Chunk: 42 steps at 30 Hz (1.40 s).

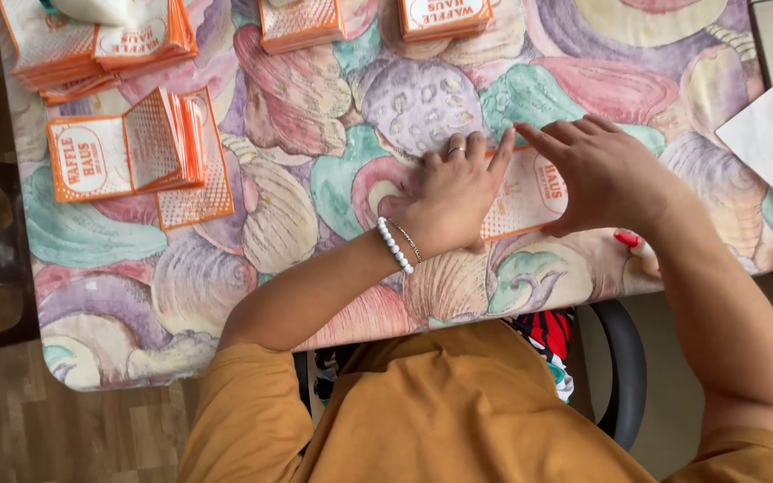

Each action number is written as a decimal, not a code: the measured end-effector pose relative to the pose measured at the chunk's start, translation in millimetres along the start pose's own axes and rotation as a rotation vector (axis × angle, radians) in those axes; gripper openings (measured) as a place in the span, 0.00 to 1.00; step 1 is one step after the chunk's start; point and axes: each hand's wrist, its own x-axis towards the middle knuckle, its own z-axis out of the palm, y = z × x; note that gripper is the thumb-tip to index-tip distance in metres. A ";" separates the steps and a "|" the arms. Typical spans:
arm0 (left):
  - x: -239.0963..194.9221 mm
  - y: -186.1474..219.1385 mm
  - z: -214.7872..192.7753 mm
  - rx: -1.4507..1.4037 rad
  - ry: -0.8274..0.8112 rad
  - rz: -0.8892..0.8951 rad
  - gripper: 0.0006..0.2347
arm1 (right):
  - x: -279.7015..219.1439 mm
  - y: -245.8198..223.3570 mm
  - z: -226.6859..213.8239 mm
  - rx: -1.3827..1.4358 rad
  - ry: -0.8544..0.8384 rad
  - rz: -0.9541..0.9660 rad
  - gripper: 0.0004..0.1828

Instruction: Applying glue to the edges of paper bags and folding them to seal them.

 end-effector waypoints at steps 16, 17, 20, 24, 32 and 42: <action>-20.0 -12.3 -14.9 -0.205 -0.048 0.045 0.66 | -3.2 1.2 -11.5 0.271 -0.218 0.331 0.24; -28.3 -16.1 -13.3 -0.327 0.180 0.005 0.61 | -11.3 -3.1 -13.1 0.322 -0.076 0.320 0.19; -77.7 -23.7 -23.6 -0.612 0.568 0.005 0.53 | -56.2 -37.8 -11.4 0.418 0.276 0.313 0.08; -139.9 -23.5 -19.3 -1.290 0.688 0.038 0.29 | -93.7 -95.9 -3.2 0.655 0.715 0.309 0.10; -136.4 10.4 32.1 -1.470 0.884 -0.107 0.16 | -59.9 -111.5 47.8 1.167 0.942 0.029 0.32; -117.0 22.2 34.8 -1.584 0.966 -0.127 0.22 | -34.4 -122.5 69.1 1.400 1.055 0.130 0.46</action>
